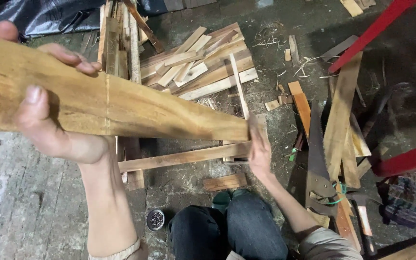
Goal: The person smooths a long wooden plank using a sanding block, then uses a curved metal tool to scrape the surface of the wood.
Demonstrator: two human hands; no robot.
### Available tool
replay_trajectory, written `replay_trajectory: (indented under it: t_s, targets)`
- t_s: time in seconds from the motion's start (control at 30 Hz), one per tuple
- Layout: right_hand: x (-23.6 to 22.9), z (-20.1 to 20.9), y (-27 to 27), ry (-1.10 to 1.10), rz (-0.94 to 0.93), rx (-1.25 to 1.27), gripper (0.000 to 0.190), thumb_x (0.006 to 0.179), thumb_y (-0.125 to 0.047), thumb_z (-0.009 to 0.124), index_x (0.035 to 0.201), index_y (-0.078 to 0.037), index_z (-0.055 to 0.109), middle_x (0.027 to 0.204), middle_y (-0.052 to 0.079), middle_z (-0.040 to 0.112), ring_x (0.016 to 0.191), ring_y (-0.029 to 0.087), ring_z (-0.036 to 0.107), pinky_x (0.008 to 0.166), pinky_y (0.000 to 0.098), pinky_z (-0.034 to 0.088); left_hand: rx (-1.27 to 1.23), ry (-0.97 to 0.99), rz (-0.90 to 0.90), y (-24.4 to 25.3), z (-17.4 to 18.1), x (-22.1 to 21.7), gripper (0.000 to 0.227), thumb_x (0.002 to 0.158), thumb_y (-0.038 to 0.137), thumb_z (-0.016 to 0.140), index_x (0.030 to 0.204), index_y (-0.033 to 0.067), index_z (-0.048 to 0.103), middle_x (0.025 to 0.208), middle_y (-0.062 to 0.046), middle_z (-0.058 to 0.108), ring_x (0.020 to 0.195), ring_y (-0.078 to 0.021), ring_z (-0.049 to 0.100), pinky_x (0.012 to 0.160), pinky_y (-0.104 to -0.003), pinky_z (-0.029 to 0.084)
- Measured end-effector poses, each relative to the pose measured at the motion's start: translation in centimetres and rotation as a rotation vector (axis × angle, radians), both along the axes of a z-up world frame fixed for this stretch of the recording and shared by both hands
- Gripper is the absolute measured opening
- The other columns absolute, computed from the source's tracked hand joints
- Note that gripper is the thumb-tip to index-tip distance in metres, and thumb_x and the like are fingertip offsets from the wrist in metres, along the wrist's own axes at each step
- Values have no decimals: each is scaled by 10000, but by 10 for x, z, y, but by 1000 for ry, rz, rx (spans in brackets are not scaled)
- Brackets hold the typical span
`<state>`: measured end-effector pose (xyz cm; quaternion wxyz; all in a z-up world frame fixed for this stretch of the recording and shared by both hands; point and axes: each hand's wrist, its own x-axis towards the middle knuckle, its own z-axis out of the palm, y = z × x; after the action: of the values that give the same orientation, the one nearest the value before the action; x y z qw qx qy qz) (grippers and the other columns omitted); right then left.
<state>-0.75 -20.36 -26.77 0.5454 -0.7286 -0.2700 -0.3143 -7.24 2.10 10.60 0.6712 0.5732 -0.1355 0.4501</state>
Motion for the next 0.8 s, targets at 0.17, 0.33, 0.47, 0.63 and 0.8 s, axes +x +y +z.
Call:
replay_trajectory:
  t_s: [0.17, 0.33, 0.47, 0.63, 0.8]
  targets:
    - [5, -40, -21, 497, -209, -304, 867, 842, 143, 606, 1523, -241, 232, 1319, 328, 532, 462, 189, 589, 326, 253, 537, 10, 29, 77, -10, 6, -1, 687, 925, 364, 534, 1525, 48, 426, 1063, -180, 569, 921, -272, 584, 965, -434, 540]
    - [-14, 113, 32, 194, 157, 22, 535, 983, -70, 360, 1509, -125, 275, 1494, 112, 387, 1222, 245, 451, 961, 262, 504, 88, 45, 69, -1, 4, 9, 513, 947, 423, 537, 1336, 94, 480, 1088, -126, 572, 947, -219, 595, 965, -395, 558]
    - [-18, 66, 50, -8, 113, -63, 578, 962, 29, 449, 1490, -157, 306, 1425, 122, 534, 1430, 257, 372, 1268, 462, 229, 201, 56, 88, 16, 2, 11, 367, 975, 498, 542, 1092, 151, 550, 1120, -56, 577, 981, -151, 609, 966, -346, 581]
    - [17, 12, 5, 268, 328, 210, 645, 1004, 13, 497, 1529, -269, 248, 1566, 198, 259, 451, 52, 380, 355, 177, 347, 176, 108, 199, 23, 4, 9, 364, 943, 480, 512, 1048, 132, 540, 1092, -71, 583, 942, -176, 585, 938, -353, 542]
    - [41, -64, -23, 839, -202, -640, 959, 739, 123, 667, 1532, -187, 228, 1407, 291, 446, 1353, 378, 396, 1104, 518, 376, 74, 117, 181, 16, 8, 12, 371, 890, 457, 531, 1015, 108, 565, 1068, -69, 589, 912, -179, 593, 912, -350, 541]
